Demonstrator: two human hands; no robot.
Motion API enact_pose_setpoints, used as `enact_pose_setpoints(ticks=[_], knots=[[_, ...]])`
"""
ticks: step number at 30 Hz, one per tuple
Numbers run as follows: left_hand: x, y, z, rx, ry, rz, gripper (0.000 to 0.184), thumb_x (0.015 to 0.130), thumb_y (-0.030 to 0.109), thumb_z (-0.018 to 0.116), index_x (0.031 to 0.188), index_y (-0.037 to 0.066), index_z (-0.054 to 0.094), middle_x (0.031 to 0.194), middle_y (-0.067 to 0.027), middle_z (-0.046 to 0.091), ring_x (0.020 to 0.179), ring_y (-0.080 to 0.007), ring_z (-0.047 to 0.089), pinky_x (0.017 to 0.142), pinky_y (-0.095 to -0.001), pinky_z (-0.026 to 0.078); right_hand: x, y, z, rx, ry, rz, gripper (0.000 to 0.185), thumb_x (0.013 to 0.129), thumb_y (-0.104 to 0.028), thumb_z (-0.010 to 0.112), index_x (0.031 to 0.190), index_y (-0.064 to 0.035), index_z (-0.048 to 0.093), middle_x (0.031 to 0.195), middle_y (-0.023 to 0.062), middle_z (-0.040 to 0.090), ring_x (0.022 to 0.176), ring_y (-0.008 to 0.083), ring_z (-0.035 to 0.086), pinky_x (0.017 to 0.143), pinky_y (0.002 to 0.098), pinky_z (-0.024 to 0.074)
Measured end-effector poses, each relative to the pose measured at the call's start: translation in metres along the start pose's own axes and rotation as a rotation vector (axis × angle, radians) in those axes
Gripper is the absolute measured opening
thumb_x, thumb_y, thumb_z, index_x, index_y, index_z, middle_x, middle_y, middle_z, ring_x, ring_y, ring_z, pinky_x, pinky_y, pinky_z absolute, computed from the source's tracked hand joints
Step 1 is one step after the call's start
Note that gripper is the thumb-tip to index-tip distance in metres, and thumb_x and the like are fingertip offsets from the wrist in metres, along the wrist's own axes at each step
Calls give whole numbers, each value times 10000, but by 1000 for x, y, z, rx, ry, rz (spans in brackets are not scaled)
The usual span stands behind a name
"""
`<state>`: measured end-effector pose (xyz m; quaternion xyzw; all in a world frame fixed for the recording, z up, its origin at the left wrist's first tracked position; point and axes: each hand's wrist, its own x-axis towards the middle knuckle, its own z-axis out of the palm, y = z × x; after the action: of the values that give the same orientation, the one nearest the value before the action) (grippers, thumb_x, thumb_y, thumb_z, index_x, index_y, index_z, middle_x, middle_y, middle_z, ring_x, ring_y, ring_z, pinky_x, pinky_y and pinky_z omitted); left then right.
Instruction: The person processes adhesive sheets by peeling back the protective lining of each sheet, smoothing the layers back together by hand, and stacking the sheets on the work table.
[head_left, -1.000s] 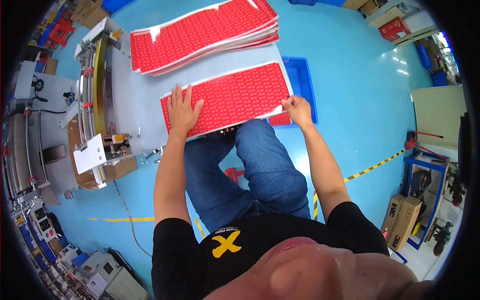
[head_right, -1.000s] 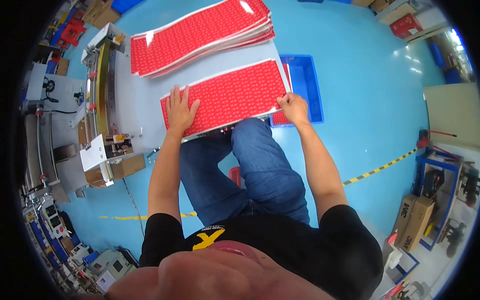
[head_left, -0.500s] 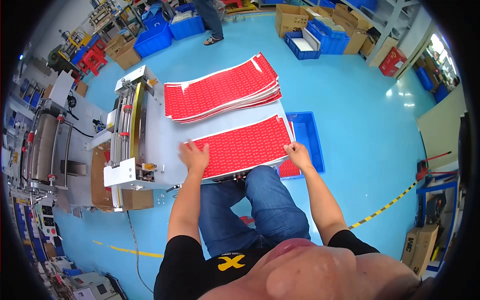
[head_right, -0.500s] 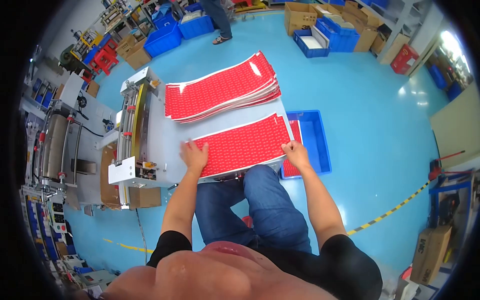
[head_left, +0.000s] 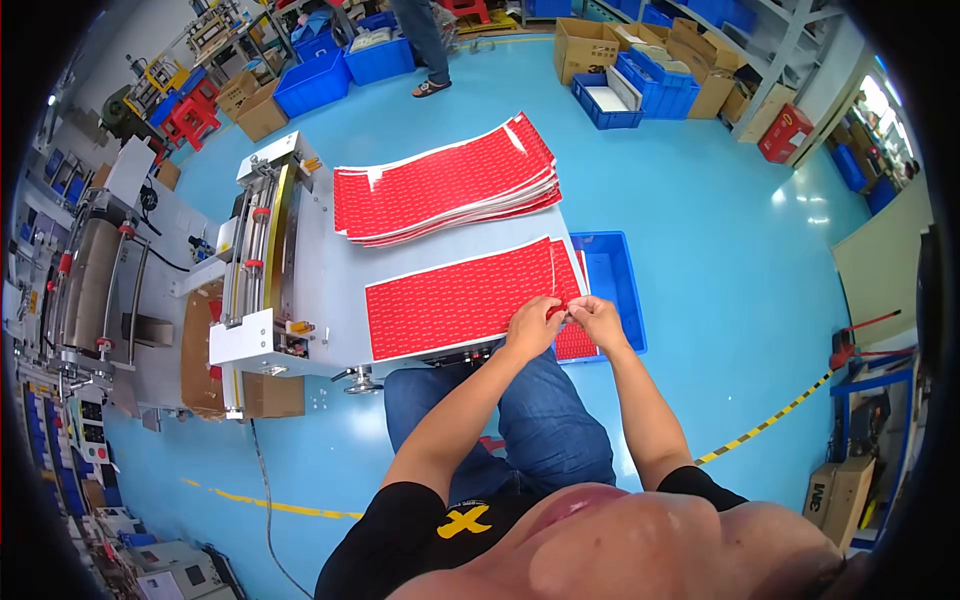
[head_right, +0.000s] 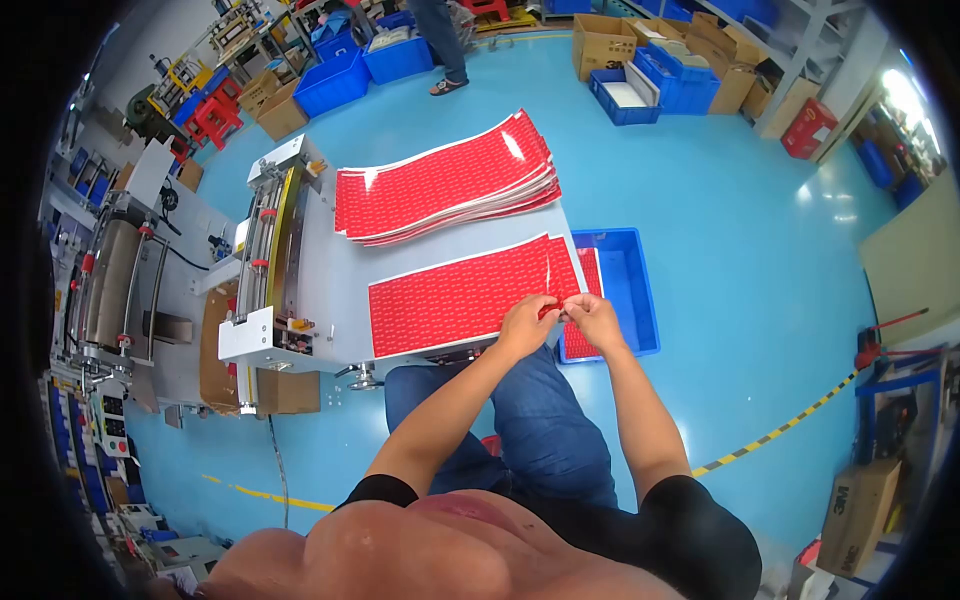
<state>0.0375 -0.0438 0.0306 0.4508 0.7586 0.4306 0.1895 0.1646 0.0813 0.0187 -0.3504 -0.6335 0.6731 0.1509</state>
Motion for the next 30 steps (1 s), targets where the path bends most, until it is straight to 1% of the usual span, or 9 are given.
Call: enact_pose_setpoints(ticks=[2,7,13,16,19,22,25,28,30], knots=[[2,-1,0,3,6,-3,291,866,217,669,1081,21,675,1083,-180,660,1009,-363,641,875,-435,513,7,8,4,27,-17,-21,127,938,-40,617,1041,16,664,913,60,708,805,115,675,701,244,519],[4,-1,-1,9,-17,-19,292,859,241,693,1064,33,686,1060,-179,660,993,-361,644,861,-436,515,4,11,12,70,24,-42,127,925,10,604,1038,28,658,911,75,706,809,120,667,723,246,532],[7,0,-1,29,6,-39,287,868,257,697,1037,24,692,1026,-161,672,948,-326,662,814,-410,524,4,6,16,67,29,-44,127,919,23,602,1037,38,649,916,87,707,817,138,673,762,267,550],[11,-4,-1,-21,-5,-89,266,868,246,700,1012,23,694,989,-143,684,893,-288,683,772,-385,537,7,9,18,84,7,-63,136,922,14,601,1047,41,646,930,101,710,831,152,683,763,279,555],[14,-6,0,-132,0,-153,219,857,234,684,960,42,705,963,-150,695,888,-310,683,786,-414,534,6,7,19,84,0,-66,142,922,-9,616,1052,39,645,935,103,711,833,153,684,763,282,553],[17,-11,-1,-242,-51,-284,192,862,221,666,926,46,713,948,-144,704,866,-284,689,778,-400,535,6,7,18,43,-4,-82,148,919,-31,635,1051,35,646,934,98,712,828,143,680,764,277,548],[18,-18,3,-212,-49,-256,187,862,219,663,917,48,718,937,-139,710,855,-271,691,776,-392,536,4,7,17,15,0,-57,148,912,-33,642,1044,33,646,929,94,712,826,134,676,762,272,542],[19,-23,5,-140,-72,-198,218,880,218,663,963,22,711,937,-132,724,854,-227,709,763,-345,546,4,4,17,-25,37,-3,138,903,-16,638,1033,32,646,912,92,711,816,133,677,751,268,541],[20,-21,3,-102,-109,-184,219,877,216,669,963,20,712,943,-139,723,855,-229,709,766,-349,547,4,6,17,-28,47,20,131,897,-4,636,1023,32,646,897,92,710,803,135,678,739,267,542]])
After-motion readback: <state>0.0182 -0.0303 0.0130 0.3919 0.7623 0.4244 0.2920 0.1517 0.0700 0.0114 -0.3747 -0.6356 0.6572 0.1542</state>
